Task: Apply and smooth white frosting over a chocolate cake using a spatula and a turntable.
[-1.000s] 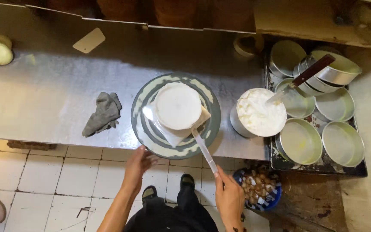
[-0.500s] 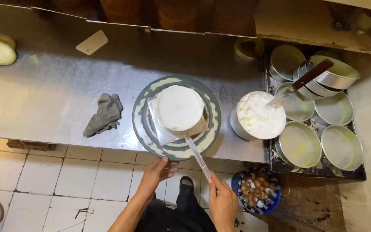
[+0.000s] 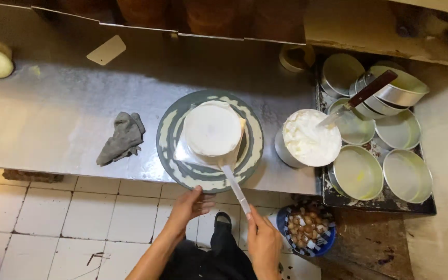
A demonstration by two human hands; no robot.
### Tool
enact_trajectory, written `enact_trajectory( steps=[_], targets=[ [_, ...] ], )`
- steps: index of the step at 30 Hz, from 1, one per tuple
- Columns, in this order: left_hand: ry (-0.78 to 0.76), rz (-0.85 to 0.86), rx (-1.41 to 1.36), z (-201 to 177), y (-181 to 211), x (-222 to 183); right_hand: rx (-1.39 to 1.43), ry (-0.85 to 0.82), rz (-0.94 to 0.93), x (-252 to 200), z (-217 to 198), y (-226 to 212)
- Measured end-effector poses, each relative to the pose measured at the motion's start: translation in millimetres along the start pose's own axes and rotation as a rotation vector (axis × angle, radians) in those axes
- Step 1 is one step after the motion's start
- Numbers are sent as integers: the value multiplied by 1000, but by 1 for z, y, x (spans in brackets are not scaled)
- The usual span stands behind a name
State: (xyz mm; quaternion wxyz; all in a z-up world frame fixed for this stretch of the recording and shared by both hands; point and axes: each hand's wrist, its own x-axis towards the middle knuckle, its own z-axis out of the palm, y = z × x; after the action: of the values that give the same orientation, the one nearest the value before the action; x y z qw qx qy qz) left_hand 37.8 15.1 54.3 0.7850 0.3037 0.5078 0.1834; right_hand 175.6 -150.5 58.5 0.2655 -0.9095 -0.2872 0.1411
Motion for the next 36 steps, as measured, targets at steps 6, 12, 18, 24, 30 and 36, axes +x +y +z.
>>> enact_trajectory(
  steps=[6,12,18,24,30,36],
  targets=[
    [176,216,-172,-20,6,14,-5,-87,86,-5,-11,-17],
    [123,104,-37,-3,1,-4,-83,-66,66,-4,-3,-10],
    [21,32,152,-12,5,-3,12,-29,-15,-9,-7,-18],
    [104,155,-11,-14,-22,15,-21,-57,12,-10,-1,-10],
    [-121,-60,220,-5,-7,-4,-95,-104,101,-11,1,-10],
    [130,185,-46,-25,0,14,-54,-59,20,-11,-3,-13]
  ],
)
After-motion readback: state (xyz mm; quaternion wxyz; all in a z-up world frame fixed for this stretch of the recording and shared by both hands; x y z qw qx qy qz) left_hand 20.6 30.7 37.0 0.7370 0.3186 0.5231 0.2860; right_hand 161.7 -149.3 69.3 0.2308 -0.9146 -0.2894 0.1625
